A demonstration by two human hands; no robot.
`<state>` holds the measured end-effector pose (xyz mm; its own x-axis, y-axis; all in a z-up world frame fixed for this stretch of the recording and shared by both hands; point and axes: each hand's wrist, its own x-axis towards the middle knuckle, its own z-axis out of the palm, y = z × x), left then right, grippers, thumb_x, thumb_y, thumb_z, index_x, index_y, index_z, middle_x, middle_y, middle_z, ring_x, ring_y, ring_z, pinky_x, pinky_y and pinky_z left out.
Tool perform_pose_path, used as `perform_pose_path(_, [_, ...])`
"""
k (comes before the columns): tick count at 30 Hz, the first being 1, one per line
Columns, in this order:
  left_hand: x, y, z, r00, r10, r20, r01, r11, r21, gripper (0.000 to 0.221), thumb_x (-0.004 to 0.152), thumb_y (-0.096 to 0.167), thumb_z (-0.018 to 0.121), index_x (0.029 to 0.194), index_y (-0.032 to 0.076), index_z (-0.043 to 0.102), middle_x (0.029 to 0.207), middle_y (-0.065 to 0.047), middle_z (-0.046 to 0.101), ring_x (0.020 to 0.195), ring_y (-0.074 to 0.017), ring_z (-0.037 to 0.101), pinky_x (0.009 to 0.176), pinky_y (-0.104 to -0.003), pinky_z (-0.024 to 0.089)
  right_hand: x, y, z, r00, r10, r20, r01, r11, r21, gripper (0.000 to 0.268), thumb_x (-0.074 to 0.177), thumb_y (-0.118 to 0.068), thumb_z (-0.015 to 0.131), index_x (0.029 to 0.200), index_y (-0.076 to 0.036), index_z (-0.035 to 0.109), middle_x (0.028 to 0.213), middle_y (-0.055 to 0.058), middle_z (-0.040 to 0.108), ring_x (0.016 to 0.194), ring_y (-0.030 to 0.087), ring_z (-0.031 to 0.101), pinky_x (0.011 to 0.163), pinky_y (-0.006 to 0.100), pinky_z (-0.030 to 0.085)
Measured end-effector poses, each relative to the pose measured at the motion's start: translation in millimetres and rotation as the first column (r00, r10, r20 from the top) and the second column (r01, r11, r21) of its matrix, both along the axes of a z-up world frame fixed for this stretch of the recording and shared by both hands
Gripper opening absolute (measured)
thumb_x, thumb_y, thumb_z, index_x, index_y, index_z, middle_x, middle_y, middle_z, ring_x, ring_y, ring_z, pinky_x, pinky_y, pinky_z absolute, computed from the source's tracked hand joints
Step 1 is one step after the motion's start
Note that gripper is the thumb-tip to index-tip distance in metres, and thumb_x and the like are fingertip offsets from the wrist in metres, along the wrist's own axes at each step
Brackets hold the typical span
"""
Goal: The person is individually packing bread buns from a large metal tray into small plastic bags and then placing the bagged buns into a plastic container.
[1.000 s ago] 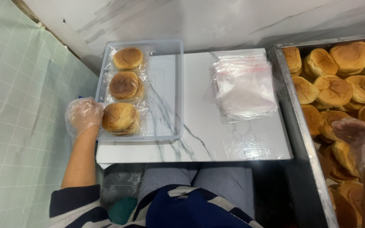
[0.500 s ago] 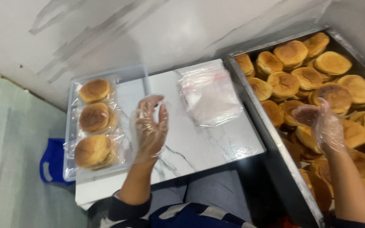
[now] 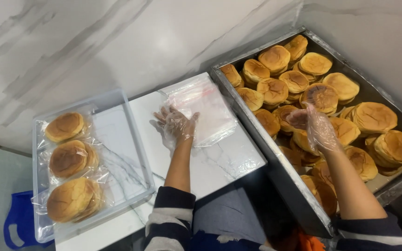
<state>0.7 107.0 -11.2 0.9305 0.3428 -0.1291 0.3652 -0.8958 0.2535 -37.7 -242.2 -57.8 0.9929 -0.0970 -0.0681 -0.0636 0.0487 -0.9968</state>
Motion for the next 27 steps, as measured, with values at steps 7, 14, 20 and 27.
perform_pose_path(7, [19.0, 11.9, -45.8, 1.000, -0.002, 0.018, 0.003, 0.999, -0.041, 0.088, 0.074, 0.068, 0.040, 0.136, 0.010, 0.019, 0.143, -0.014, 0.012, 0.129, -0.0410, -0.001, 0.105, -0.046, 0.017, 5.6, -4.7, -5.7, 0.996, 0.018, -0.089, -0.014, 0.999, 0.040, 0.059, 0.094, -0.050, 0.034, 0.095, 0.004, 0.058, 0.088, 0.021, 0.061, 0.081, 0.031, 0.061, 0.074, 0.041, 0.049])
perform_pose_path(14, [33.9, 20.1, -69.2, 0.997, 0.014, 0.082, -0.013, 1.000, -0.019, 0.081, 0.074, 0.070, 0.036, 0.135, 0.016, 0.025, 0.142, -0.009, 0.019, 0.131, -0.0361, 0.003, 0.104, -0.046, 0.020, -0.2, 6.5, 2.1, 0.997, -0.013, -0.072, 0.011, 1.000, -0.029, 0.055, 0.094, -0.046, 0.037, 0.099, 0.005, 0.057, 0.092, 0.022, 0.060, 0.086, 0.033, 0.060, 0.078, 0.043, 0.047])
perform_pose_path(20, [17.5, 18.0, -42.7, 0.988, 0.048, 0.147, -0.025, 0.988, -0.154, 0.066, 0.077, 0.058, 0.047, 0.129, 0.019, 0.035, 0.139, -0.003, 0.026, 0.131, -0.0315, 0.009, 0.096, -0.048, 0.034, -5.9, 13.7, 8.4, 0.999, -0.029, -0.046, 0.026, 0.997, -0.071, 0.051, 0.096, -0.041, 0.039, 0.097, 0.007, 0.057, 0.088, 0.023, 0.060, 0.082, 0.034, 0.060, 0.078, 0.045, 0.047])
perform_pose_path(27, [39.7, 21.8, -80.6, 0.987, 0.047, 0.151, -0.031, 0.994, -0.103, 0.062, 0.076, 0.058, 0.047, 0.124, 0.018, 0.040, 0.138, 0.001, 0.026, 0.131, -0.0283, 0.009, 0.091, -0.049, 0.039, -12.2, 29.8, 22.2, 0.995, -0.066, -0.075, 0.063, 0.997, -0.043, 0.043, 0.095, -0.034, 0.041, 0.094, 0.005, 0.060, 0.086, 0.019, 0.061, 0.078, 0.031, 0.061, 0.079, 0.043, 0.047])
